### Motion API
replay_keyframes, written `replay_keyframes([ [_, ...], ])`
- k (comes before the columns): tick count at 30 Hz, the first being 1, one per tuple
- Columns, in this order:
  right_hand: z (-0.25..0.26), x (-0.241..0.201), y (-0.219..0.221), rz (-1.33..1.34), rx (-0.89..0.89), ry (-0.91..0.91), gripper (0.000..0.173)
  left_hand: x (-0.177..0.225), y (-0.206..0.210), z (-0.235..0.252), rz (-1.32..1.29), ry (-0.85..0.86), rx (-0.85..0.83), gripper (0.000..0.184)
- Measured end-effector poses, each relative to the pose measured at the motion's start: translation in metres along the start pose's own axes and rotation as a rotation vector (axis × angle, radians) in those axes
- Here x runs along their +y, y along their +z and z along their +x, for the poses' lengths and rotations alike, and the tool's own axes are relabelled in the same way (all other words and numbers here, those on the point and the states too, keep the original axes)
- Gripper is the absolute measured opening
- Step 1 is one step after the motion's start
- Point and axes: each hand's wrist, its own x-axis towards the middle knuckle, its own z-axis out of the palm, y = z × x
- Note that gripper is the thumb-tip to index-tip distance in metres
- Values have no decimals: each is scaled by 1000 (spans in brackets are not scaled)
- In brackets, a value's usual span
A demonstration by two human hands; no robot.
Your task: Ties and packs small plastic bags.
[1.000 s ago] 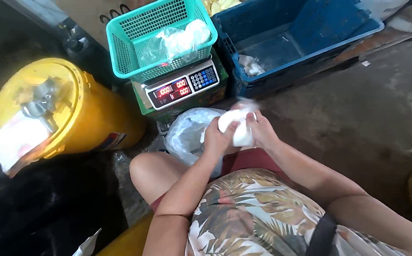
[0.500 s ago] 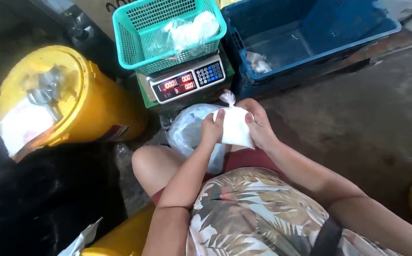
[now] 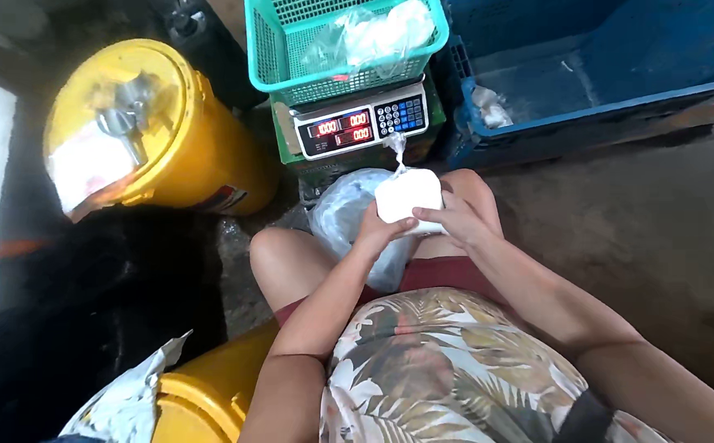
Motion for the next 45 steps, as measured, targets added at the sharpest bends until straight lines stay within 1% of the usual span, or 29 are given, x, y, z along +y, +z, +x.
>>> replay_keyframes([
  [2, 3, 4, -1, -133, -15, -142, 63, -5, -9, 6, -118, 4, -48, 84],
  [3, 4, 5, -3, -161, -30, -172, 68, -6, -10, 5, -141, 22, -51, 84],
  [5, 5, 1, -2, -97, -64, -160, 71, -3, -8, -1, -93, 78, 1, 81],
  [7, 11, 4, -2, -42, -77, -137, 70, 3, -5, -5, 68, 156, 83, 77],
  [9, 15, 12, -1, -99, -43, -168, 70, 4, -9, -1, 128, 214, 97, 80],
  [12, 7, 9, 0, -294, 1, -247, 66, -1, -23, 9, -46, 143, -74, 89],
  [14, 4, 2, -3, -379, -33, -299, 67, -7, -29, 12, -106, 152, -147, 84],
  [16, 9, 4, -3, -318, -24, -309, 63, -12, -26, 12, -138, 199, -131, 76],
  [18, 14, 8, 2, -170, -4, -271, 58, -12, -21, 10, -111, 252, -58, 67],
  [19, 16, 8, 5, -125, -6, -264, 58, -8, -21, 9, -78, 270, -32, 64],
  [21, 13, 8, 7, -191, 8, -290, 60, -5, -25, 8, -59, 254, -25, 63],
  [23, 5, 8, 9, -376, 68, -384, 53, -5, -29, 12, -129, 196, -60, 66],
  [24, 3, 8, 9, -418, 83, -414, 50, -5, -29, 12, -154, 176, -64, 66],
  [26, 8, 13, 8, -375, 96, -406, 49, -4, -25, 9, -120, 176, -31, 59],
  [28, 15, 18, 9, -194, 78, -306, 47, 1, -24, 5, 4, 211, 4, 53],
  [29, 15, 20, 9, -154, 71, -274, 46, 3, -25, 4, 62, 216, 2, 53],
  [31, 12, 22, 9, -210, 83, -259, 42, 4, -30, 7, 99, 168, -41, 58],
  [34, 7, 20, 11, -374, 81, -303, 34, -5, -38, 13, -28, 148, -113, 73],
  [36, 6, 18, 12, -377, 63, -273, 37, -10, -41, 15, -58, 192, -143, 76],
  [37, 8, 18, 12, -343, 51, -248, 43, -10, -39, 15, -53, 214, -147, 74],
  [39, 13, 21, 11, -257, 38, -240, 62, -7, -36, 13, -12, 234, -128, 68],
  [40, 15, 23, 11, -226, 34, -257, 67, -5, -34, 12, 6, 220, -109, 66],
  [41, 16, 24, 12, -225, 41, -289, 67, -3, -33, 11, 5, 183, -85, 65],
  [43, 12, 23, 14, -313, 54, -397, 59, -4, -32, 13, -57, 108, -63, 64],
  [45, 9, 21, 13, -381, 29, -496, 55, -7, -32, 14, -99, 98, -62, 61],
])
